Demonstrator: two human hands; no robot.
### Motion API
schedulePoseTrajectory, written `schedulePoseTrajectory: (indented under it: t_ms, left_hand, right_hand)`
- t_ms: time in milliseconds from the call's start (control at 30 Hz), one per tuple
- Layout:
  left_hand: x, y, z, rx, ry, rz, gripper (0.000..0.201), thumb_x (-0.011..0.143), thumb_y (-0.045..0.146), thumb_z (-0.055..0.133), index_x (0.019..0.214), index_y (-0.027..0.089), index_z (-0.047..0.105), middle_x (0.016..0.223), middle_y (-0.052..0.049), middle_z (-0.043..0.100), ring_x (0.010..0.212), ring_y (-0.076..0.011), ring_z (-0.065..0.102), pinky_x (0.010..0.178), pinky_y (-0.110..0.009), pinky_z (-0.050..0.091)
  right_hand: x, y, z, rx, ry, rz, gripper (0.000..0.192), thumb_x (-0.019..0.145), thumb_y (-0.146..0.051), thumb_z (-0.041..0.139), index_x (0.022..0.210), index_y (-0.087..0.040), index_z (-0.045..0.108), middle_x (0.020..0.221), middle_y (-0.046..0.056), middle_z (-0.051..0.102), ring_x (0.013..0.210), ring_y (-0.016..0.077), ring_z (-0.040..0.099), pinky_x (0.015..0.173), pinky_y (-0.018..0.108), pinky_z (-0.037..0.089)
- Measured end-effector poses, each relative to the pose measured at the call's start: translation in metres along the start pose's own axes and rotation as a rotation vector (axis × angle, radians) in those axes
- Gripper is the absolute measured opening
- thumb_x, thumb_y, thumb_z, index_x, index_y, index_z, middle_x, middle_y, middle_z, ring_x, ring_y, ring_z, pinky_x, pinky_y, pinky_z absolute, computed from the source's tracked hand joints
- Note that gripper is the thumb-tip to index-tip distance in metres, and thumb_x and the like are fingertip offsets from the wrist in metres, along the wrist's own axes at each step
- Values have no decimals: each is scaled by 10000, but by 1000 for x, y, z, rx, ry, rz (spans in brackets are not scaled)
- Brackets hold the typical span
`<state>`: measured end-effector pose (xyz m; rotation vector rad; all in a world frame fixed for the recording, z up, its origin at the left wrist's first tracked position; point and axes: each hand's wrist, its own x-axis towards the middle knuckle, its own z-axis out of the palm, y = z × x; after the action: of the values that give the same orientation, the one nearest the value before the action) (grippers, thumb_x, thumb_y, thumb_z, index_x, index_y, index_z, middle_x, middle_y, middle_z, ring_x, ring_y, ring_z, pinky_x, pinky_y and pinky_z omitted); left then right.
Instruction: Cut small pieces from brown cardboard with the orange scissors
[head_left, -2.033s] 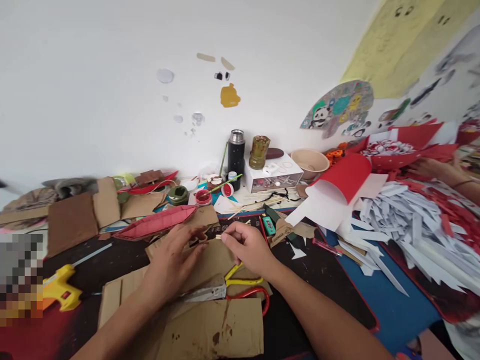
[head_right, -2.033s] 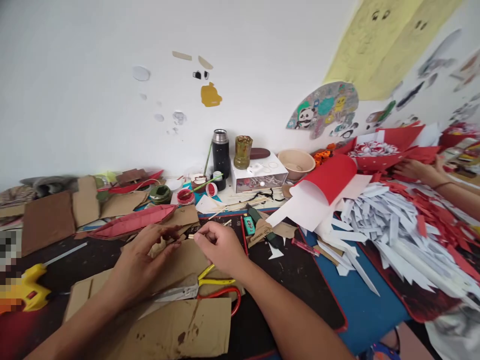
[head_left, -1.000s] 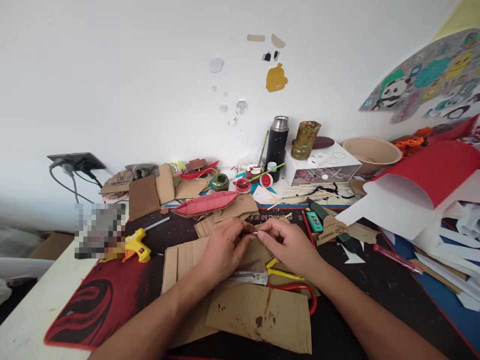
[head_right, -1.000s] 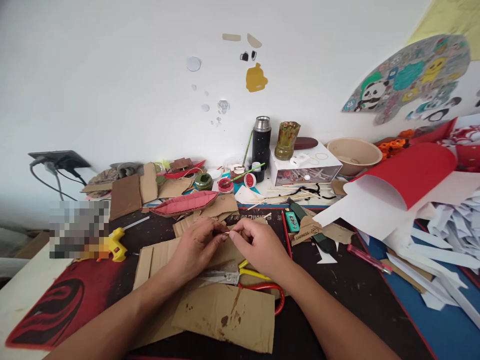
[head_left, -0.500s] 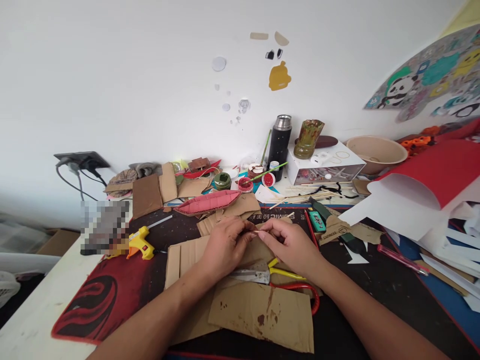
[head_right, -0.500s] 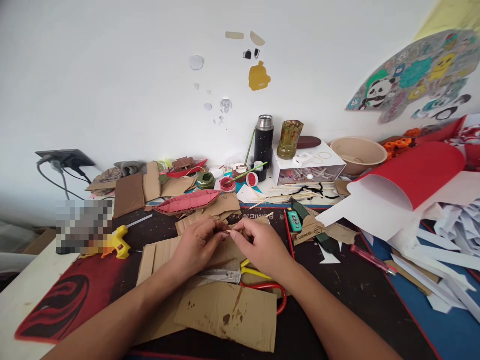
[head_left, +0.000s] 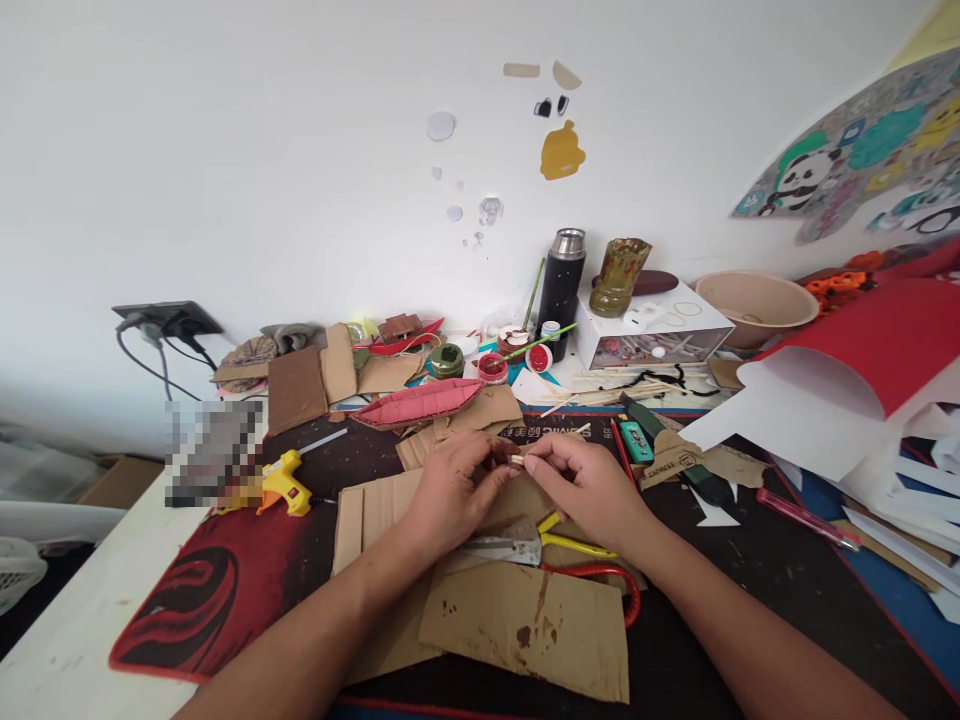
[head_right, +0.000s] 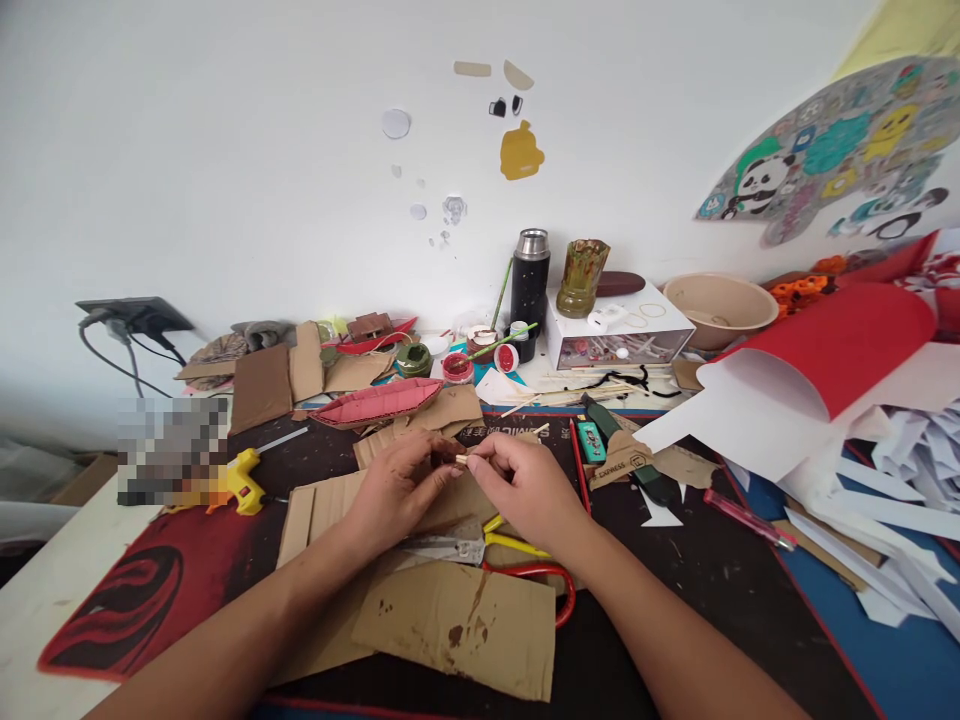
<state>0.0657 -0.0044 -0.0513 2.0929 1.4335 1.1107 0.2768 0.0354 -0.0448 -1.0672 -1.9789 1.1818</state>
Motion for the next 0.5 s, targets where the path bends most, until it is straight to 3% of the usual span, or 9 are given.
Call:
schedulePoseTrajectory:
  t_ms: [233,400,500]
  left_hand:
    - [0,1,1,-91,9,-86,85,991,272,658,971,230,728,909,-44,788,850,-221,717,794,-341,542]
    - [1,6,0,-162,-14,-155,117,980,315,656,924,226,707,877,-20,783,796,-195,700,755,-311,537]
    - [3,8,-1,-185,-29,-194,125,965,323,668,892,224,693,865,-16,780,788,-194,696,757,-314,539]
  right_hand:
    - [0,0,0,23,-4,6,252,1031,-396,573,897,-224,699,655,-21,575,556,159,511,522,276,376]
    - [0,0,1,-5,1,-21,247,1026,-386,584,901,-216,711,768,12,666,663,174,573,584,280,417]
    - [-1,1,2,4,-17,-17,252,1036,-381,576,906,-214,711,739,7,656,655,172,575,578,276,418]
